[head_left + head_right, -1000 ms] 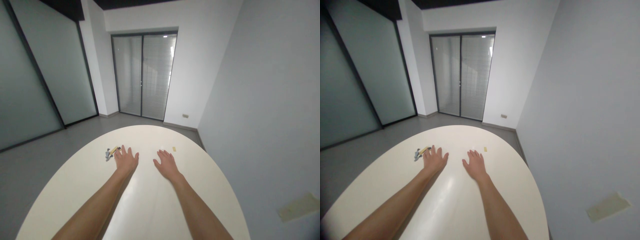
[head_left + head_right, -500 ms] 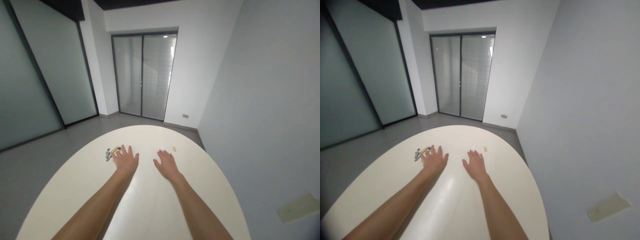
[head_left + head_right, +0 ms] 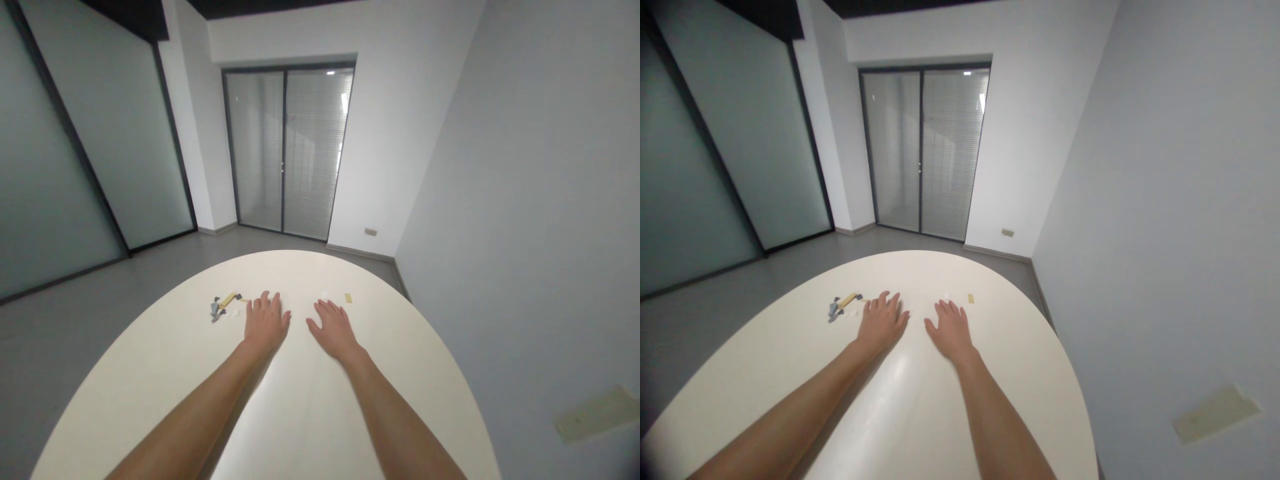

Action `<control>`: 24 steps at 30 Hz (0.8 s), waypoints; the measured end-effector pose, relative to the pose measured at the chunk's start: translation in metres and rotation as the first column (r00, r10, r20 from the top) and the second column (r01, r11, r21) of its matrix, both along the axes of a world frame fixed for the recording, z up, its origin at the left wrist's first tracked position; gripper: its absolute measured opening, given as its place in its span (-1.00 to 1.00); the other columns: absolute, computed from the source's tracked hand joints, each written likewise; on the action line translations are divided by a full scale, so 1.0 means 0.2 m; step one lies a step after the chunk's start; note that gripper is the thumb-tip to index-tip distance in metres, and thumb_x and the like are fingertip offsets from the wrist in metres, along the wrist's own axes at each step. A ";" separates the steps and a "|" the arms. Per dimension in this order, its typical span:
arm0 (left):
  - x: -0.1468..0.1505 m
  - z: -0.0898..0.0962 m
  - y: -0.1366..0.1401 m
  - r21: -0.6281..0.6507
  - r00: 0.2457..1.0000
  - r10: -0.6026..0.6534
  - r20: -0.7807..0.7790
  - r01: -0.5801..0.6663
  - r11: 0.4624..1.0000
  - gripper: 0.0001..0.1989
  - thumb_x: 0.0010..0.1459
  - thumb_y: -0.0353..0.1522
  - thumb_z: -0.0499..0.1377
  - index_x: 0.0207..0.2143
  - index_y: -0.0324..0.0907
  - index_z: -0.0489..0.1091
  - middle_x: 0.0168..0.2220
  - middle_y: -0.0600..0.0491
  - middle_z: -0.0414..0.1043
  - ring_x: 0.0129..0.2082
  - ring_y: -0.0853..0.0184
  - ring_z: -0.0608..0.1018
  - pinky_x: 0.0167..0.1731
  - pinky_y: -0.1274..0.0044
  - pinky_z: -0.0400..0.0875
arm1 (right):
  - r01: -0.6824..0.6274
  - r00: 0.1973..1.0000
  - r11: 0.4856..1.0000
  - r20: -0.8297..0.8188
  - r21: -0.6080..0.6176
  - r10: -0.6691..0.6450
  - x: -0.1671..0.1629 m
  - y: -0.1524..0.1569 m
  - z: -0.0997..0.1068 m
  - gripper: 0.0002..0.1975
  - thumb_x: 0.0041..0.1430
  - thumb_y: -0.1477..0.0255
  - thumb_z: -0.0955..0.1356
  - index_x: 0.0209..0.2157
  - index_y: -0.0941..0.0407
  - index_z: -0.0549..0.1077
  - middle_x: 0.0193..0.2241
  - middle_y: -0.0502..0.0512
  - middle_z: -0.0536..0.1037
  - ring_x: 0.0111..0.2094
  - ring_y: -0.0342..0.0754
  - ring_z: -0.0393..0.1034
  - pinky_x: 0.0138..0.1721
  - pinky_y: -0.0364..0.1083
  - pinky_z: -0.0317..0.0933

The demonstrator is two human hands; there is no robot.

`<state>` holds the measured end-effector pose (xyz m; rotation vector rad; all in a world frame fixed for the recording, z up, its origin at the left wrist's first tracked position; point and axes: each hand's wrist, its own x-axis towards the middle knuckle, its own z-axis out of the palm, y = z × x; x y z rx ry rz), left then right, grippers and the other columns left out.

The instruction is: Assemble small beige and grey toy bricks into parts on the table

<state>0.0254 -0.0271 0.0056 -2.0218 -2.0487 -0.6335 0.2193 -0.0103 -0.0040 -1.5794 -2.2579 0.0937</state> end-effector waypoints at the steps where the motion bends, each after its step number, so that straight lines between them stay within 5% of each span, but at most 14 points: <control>1: 0.01 -0.01 0.00 0.010 0.998 -0.067 0.016 0.067 0.998 -0.48 0.25 -0.17 0.06 0.18 -0.25 0.28 0.22 -0.30 0.23 0.15 -0.05 0.36 0.18 0.15 0.10 | 0.002 1.000 1.000 0.002 0.000 -0.002 0.00 0.00 0.00 -0.47 0.33 0.16 0.21 0.22 0.11 0.30 0.28 0.18 0.25 0.31 0.13 0.03 0.29 0.16 -0.14; 9: 0.04 -0.03 0.01 0.047 0.867 -0.482 0.126 0.480 0.876 -0.49 0.28 -0.28 0.04 0.26 -0.18 0.15 0.15 -0.17 0.30 0.12 0.16 0.39 0.14 0.30 0.28 | 0.003 1.000 1.000 0.002 -0.010 -0.003 0.00 -0.01 0.01 -0.46 0.33 0.15 0.20 0.24 0.11 0.28 0.28 0.17 0.25 0.31 0.12 0.03 0.31 0.17 -0.17; 14: 0.05 0.00 -0.02 0.053 0.743 -0.623 0.244 0.631 0.774 -0.49 0.28 -0.36 0.02 0.27 -0.17 0.10 0.19 -0.13 0.26 0.18 0.23 0.35 0.19 0.37 0.27 | 0.006 1.000 1.000 -0.016 -0.008 -0.006 -0.01 -0.01 0.02 -0.49 0.32 0.19 0.23 0.22 0.10 0.31 0.27 0.18 0.27 0.31 0.12 0.03 0.30 0.16 -0.17; 19: 0.06 0.03 -0.04 0.092 0.608 -0.712 0.352 0.734 0.673 -0.48 0.25 -0.48 -0.01 0.25 -0.11 0.10 0.19 -0.08 0.27 0.15 0.32 0.40 0.16 0.45 0.32 | -0.086 0.994 0.995 -0.070 0.058 0.090 -0.02 -0.03 0.07 -0.69 0.26 0.37 0.28 0.00 0.08 0.47 0.05 0.13 0.51 0.10 0.01 0.31 0.19 -0.04 0.06; 24: 0.05 0.00 0.00 0.128 0.643 -0.667 0.377 0.677 0.725 -0.43 0.19 -0.54 0.02 0.25 -0.09 0.12 0.20 -0.06 0.26 0.14 0.32 0.40 0.14 0.45 0.34 | -0.097 0.989 0.993 -0.102 0.063 0.103 -0.03 -0.05 0.11 -0.78 0.27 0.39 0.27 -0.13 0.05 0.52 -0.08 0.09 0.57 0.00 -0.01 0.37 0.07 -0.09 0.16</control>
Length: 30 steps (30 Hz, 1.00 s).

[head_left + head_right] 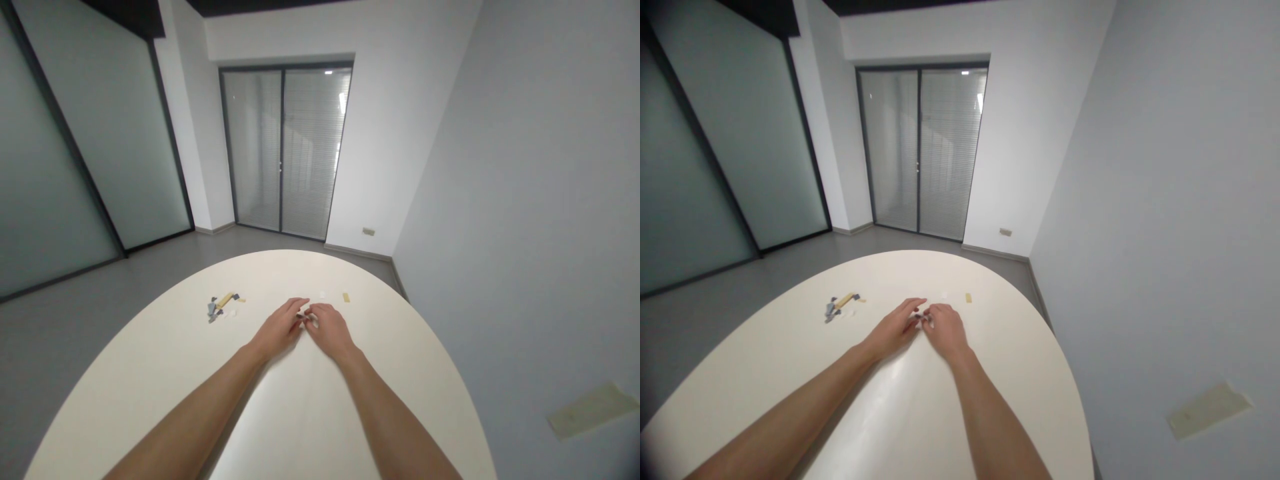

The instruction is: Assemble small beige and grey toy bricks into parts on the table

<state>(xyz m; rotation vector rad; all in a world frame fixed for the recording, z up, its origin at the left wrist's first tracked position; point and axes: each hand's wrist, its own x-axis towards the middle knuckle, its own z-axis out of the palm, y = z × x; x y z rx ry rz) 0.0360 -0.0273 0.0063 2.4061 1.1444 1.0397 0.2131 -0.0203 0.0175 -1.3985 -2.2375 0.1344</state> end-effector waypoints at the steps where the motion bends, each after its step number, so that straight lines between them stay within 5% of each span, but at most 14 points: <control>1: 0.00 -0.01 0.01 0.000 1.000 0.028 0.001 -0.028 1.000 -0.41 0.18 -0.55 0.03 0.25 -0.08 0.11 0.21 -0.06 0.25 0.15 0.32 0.40 0.14 0.44 0.35 | -0.001 1.000 1.000 -0.002 -0.001 0.001 0.00 0.00 0.00 -0.78 0.28 0.39 0.26 -0.14 0.05 0.52 -0.08 0.08 0.57 0.00 -0.02 0.37 0.07 -0.09 0.16; 10: -0.02 -0.06 0.04 0.044 0.960 0.263 -0.102 -0.259 0.965 -0.57 0.18 -0.47 0.12 0.11 -0.16 0.28 0.03 -0.06 0.46 0.03 0.21 0.48 0.05 0.35 0.37 | -0.037 0.998 0.999 -0.045 0.012 0.037 0.00 0.01 -0.03 -0.85 0.29 0.41 0.32 -0.21 0.06 0.56 -0.17 0.08 0.59 -0.05 -0.02 0.38 -0.01 -0.10 0.20; 23: -0.01 0.04 0.00 0.026 0.932 0.296 -0.209 -0.298 0.954 -0.79 0.28 -0.32 0.08 -0.18 -0.13 0.50 -0.25 0.01 0.58 -0.24 0.26 0.52 -0.19 0.45 0.34 | -0.011 0.997 1.000 -0.078 0.003 0.012 -0.01 0.01 -0.01 -0.82 0.33 0.35 0.29 -0.15 0.01 0.54 -0.24 0.05 0.59 -0.13 -0.03 0.42 -0.14 -0.11 0.23; 30: -0.01 0.04 0.00 0.004 0.925 0.323 -0.202 -0.329 0.944 -0.79 0.27 -0.31 0.09 -0.18 -0.13 0.50 -0.24 0.01 0.58 -0.25 0.27 0.52 -0.21 0.46 0.32 | -0.017 0.992 1.000 -0.125 0.018 0.019 -0.01 0.01 -0.02 -0.85 0.30 0.39 0.32 -0.16 0.01 0.52 -0.23 0.03 0.58 -0.12 -0.05 0.42 -0.12 -0.10 0.23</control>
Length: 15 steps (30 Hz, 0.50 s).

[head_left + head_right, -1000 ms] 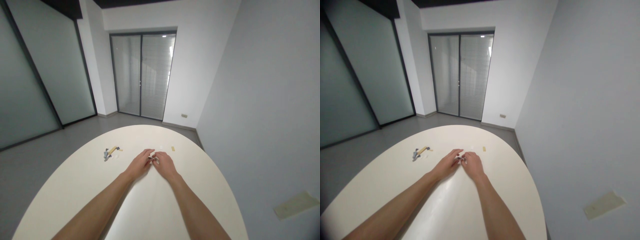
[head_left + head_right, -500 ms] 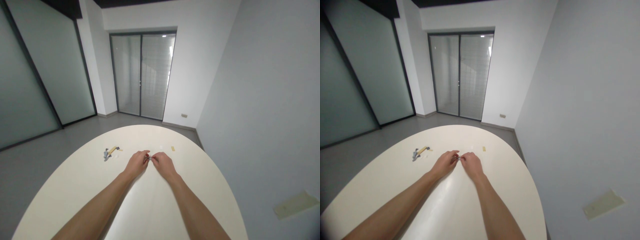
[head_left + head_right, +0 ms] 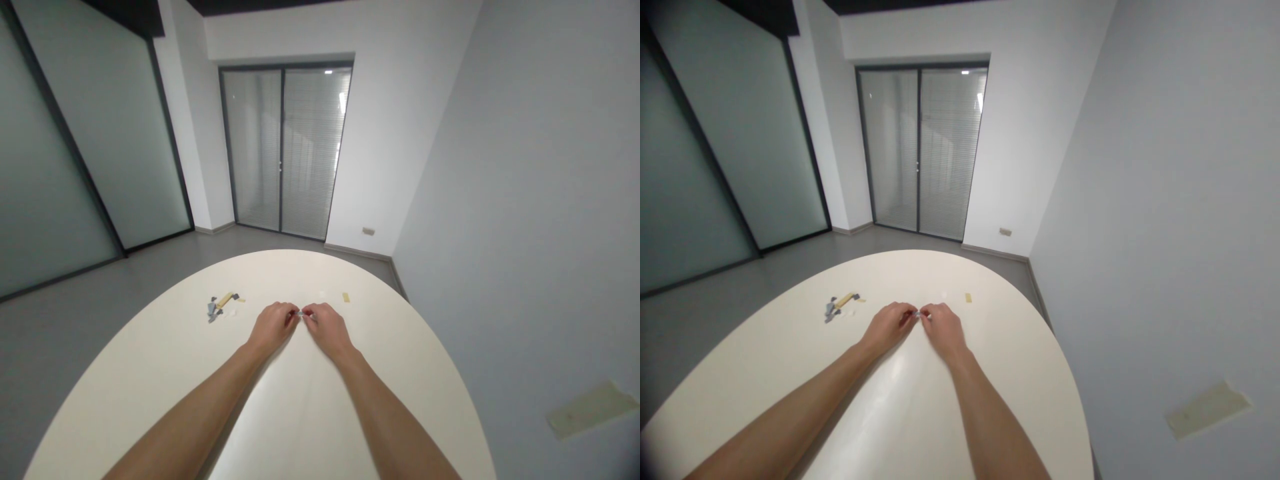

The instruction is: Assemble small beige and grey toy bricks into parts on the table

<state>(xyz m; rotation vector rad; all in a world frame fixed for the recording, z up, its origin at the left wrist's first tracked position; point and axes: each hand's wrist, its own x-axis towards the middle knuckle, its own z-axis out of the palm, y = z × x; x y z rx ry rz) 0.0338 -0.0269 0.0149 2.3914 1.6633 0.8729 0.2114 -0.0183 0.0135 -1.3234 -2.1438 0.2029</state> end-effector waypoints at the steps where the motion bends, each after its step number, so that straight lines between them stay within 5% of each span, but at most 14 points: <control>1: 0.00 0.00 0.00 -0.003 1.000 0.003 0.000 -0.003 1.000 -0.79 0.27 -0.31 0.09 -0.17 -0.13 0.50 -0.24 0.00 0.58 -0.25 0.27 0.52 -0.21 0.46 0.32 | 0.001 1.000 1.000 -0.005 -0.001 -0.001 0.00 0.00 0.00 -0.85 0.28 0.40 0.33 -0.16 0.00 0.52 -0.23 0.02 0.58 -0.12 -0.05 0.42 -0.12 -0.10 0.23; 15: 0.00 0.00 -0.01 0.024 1.000 -0.017 0.016 0.017 1.000 -0.80 0.27 -0.29 0.09 -0.18 -0.08 0.50 -0.21 0.03 0.57 -0.22 0.28 0.52 -0.20 0.49 0.33 | 0.034 0.999 0.999 -0.007 -0.009 -0.034 0.00 0.01 -0.02 -0.89 0.27 0.37 0.34 -0.18 0.00 0.48 -0.23 0.02 0.54 -0.15 -0.08 0.42 -0.13 -0.13 0.20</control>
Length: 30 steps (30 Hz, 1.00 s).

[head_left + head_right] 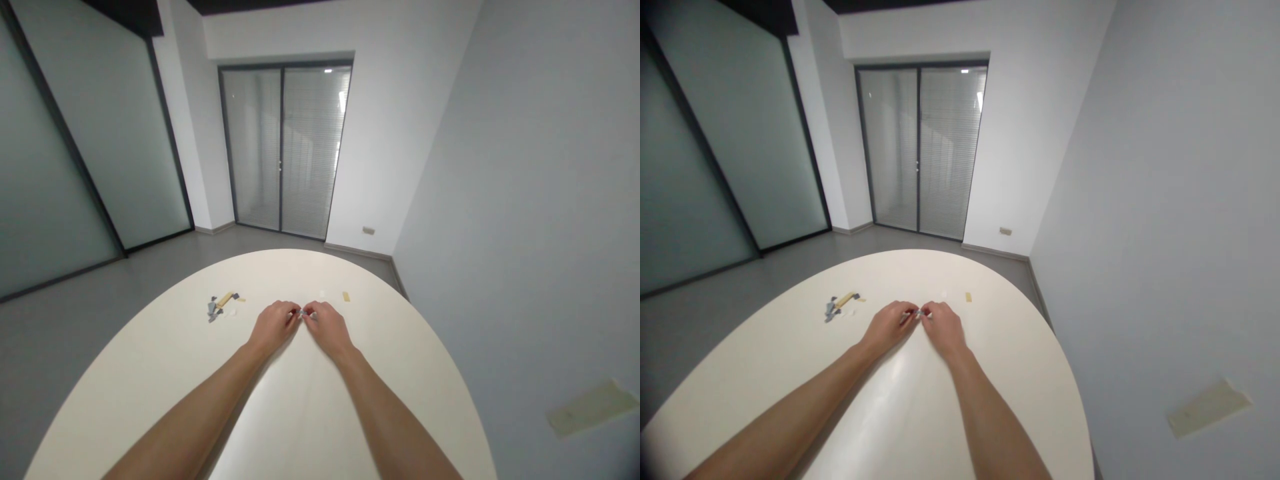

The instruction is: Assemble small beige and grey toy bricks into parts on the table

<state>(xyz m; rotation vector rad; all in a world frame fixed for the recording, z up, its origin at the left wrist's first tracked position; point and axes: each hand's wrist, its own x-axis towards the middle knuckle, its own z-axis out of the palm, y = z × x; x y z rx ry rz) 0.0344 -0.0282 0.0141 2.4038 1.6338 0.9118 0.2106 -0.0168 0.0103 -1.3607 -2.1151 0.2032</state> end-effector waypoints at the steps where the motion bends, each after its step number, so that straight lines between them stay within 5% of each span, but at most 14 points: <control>1: 0.00 0.00 0.00 -0.001 1.000 0.008 0.001 -0.008 1.000 -0.80 0.27 -0.29 0.09 -0.18 -0.09 0.50 -0.21 0.03 0.57 -0.21 0.28 0.52 -0.21 0.49 0.33 | 0.006 1.000 1.000 0.001 -0.001 -0.006 0.00 0.00 0.00 -0.90 0.27 0.37 0.34 -0.18 0.00 0.47 -0.23 0.02 0.54 -0.16 -0.08 0.42 -0.13 -0.13 0.20; 15: -0.01 0.01 -0.01 -0.049 0.999 0.046 0.020 -0.045 0.998 -0.79 0.29 -0.32 0.06 -0.16 -0.10 0.48 -0.19 0.02 0.55 -0.16 0.28 0.51 -0.16 0.49 0.35 | 0.037 0.999 0.999 -0.027 -0.015 -0.038 0.00 0.00 0.01 -0.87 0.27 0.39 0.32 -0.16 0.02 0.47 -0.21 0.04 0.55 -0.12 -0.06 0.42 -0.10 -0.11 0.22; 30: 0.00 0.03 -0.02 -0.077 0.998 0.058 0.004 -0.057 0.995 -0.82 0.25 -0.30 0.09 -0.20 -0.09 0.47 -0.24 0.05 0.55 -0.21 0.29 0.52 -0.23 0.51 0.33 | -0.097 0.986 0.995 -0.136 0.023 0.099 0.00 -0.01 0.01 -0.73 0.26 0.43 0.30 -0.02 0.05 0.47 -0.06 0.08 0.55 -0.01 -0.04 0.39 0.07 -0.03 0.23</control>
